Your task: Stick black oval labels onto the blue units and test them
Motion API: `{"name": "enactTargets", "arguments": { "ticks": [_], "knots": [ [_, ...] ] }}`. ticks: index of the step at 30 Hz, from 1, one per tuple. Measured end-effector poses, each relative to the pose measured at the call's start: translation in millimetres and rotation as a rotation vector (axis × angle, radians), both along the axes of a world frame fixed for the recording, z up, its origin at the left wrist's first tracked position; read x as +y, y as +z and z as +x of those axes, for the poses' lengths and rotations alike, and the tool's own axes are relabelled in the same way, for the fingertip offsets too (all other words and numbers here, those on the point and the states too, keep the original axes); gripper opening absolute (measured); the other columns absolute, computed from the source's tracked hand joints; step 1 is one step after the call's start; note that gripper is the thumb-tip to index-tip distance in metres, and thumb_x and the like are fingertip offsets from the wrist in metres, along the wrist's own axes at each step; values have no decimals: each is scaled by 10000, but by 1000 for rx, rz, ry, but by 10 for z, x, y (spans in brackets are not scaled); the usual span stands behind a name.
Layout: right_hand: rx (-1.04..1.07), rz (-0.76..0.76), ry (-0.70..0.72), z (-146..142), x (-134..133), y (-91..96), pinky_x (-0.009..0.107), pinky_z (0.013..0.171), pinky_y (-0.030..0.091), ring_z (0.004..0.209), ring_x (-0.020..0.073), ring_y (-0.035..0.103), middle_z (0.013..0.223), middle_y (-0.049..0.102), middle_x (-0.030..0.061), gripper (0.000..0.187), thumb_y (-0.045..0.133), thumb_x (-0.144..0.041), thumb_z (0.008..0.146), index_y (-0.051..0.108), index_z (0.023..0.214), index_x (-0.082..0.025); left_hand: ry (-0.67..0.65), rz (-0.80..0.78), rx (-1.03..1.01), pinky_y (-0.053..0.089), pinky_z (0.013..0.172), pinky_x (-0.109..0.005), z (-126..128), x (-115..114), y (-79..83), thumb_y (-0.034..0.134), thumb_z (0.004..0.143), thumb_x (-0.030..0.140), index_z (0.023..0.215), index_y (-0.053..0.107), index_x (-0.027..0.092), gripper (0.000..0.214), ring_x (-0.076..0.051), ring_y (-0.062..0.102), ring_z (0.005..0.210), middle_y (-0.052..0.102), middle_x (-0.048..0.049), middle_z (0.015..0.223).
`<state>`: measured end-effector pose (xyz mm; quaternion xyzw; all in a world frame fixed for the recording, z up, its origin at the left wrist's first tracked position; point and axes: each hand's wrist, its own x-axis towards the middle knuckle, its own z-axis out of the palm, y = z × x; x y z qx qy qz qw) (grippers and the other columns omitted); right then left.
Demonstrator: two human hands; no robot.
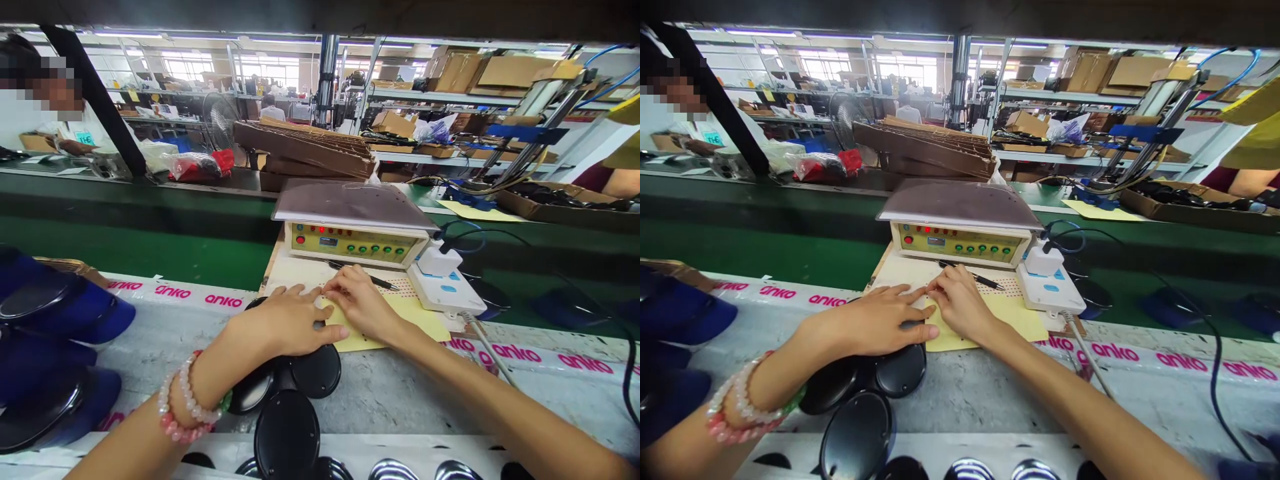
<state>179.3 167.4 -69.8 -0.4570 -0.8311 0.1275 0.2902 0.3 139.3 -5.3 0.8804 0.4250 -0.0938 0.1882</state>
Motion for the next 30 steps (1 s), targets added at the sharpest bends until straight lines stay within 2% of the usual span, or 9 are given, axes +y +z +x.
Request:
{"name": "enactTargets", "arguments": {
  "ticks": [6, 11, 17, 30],
  "knots": [
    [17, -18, -9, -41, 19, -140, 390, 799, 375, 881, 236, 481, 856, 609, 48, 124, 570, -139, 908, 636, 826, -203, 13, 9, 16, 256, 1104, -563, 5, -1, 38, 213, 934, 654, 1367, 512, 264, 655, -355, 282, 1415, 306, -100, 1548],
    [2, -42, -5, -36, 24, -119, 389, 789, 353, 890, 239, 473, 867, 615, 46, 134, 566, -143, 906, 623, 801, -205, 19, 1, 11, 256, 1102, -569, 10, -4, 41, 199, 930, 662, 1355, 527, 268, 666, -355, 288, 1413, 324, -99, 1542],
    [-2, -61, -24, -36, 24, -105, 388, 791, 345, 898, 240, 475, 881, 620, 45, 126, 562, -156, 918, 636, 829, -206, 4, 8, -4, 258, 1102, -579, 8, -7, 39, 282, 943, 620, 1330, 559, 230, 615, -375, 289, 1408, 312, -122, 1540],
    [3, -61, -20, -52, 26, -128, 396, 795, 325, 906, 245, 464, 875, 614, 38, 135, 555, -148, 913, 614, 807, -208, 4, 13, -10, 258, 1102, -579, 6, -7, 38, 273, 938, 631, 1338, 549, 244, 621, -369, 301, 1403, 333, -126, 1533]
  ]
}}
